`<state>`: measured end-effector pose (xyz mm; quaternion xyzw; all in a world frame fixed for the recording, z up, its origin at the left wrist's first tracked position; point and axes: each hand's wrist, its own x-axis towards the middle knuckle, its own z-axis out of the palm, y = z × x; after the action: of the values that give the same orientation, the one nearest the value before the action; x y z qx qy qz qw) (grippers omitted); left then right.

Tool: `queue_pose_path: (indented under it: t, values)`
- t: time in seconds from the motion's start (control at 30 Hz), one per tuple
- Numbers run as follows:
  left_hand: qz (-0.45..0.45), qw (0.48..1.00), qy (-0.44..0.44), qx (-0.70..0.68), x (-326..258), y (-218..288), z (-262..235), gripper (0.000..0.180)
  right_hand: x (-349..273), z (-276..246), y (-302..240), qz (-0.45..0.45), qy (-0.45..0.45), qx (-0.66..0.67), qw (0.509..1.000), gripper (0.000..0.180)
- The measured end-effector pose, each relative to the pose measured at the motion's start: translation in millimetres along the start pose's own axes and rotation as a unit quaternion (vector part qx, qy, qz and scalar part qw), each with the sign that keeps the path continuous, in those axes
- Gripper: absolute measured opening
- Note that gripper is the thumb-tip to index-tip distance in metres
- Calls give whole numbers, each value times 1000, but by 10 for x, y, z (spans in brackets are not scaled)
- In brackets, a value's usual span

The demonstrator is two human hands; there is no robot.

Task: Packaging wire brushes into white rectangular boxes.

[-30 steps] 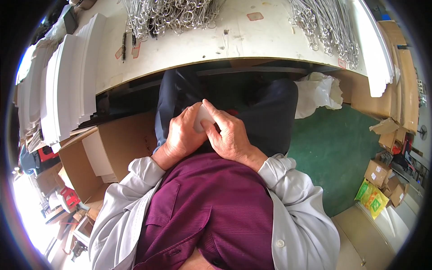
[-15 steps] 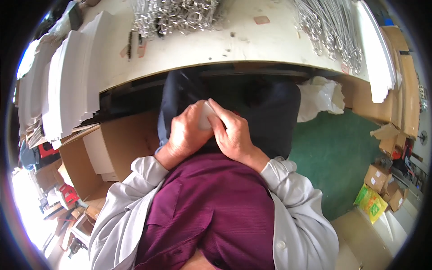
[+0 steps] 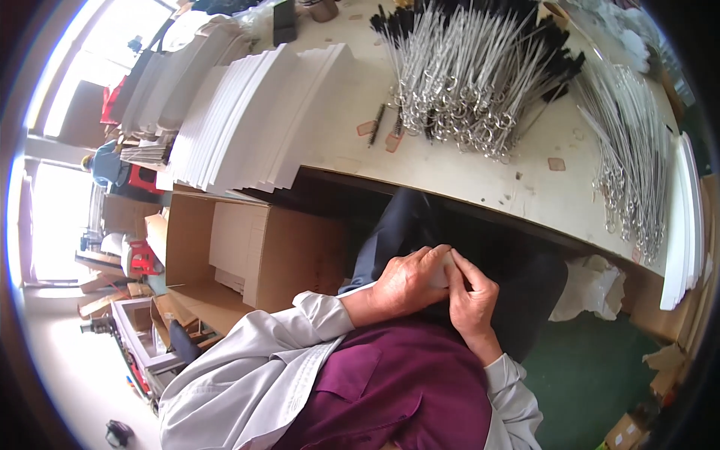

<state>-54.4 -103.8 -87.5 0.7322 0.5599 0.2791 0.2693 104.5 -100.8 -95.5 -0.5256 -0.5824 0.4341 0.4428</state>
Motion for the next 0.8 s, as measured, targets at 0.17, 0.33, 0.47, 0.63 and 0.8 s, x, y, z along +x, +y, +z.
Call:
queue_pose_path:
  t: [0.17, 0.33, 0.47, 0.63, 0.8]
  values:
    - [-120, 958, -190, -176, -47, -194, -711, 34, 284, -180, -77, -42, 28, 34, 998, 26]
    - [-76, 997, -3, -27, 17, -199, -1481, 26, 619, -292, -213, -101, 36, -50, 993, 20]
    - [-76, 951, 103, 281, 471, -456, -2290, 21, 913, -489, -190, -231, 119, -203, 944, 17]
    - [-102, 895, 140, 412, 1225, -1321, -2884, 21, 1155, -703, -6, -210, 157, -237, 936, 14]
    - [-115, 787, 104, 597, 1505, -2298, -2913, 23, 1193, -691, 24, -256, 189, -309, 896, 9]
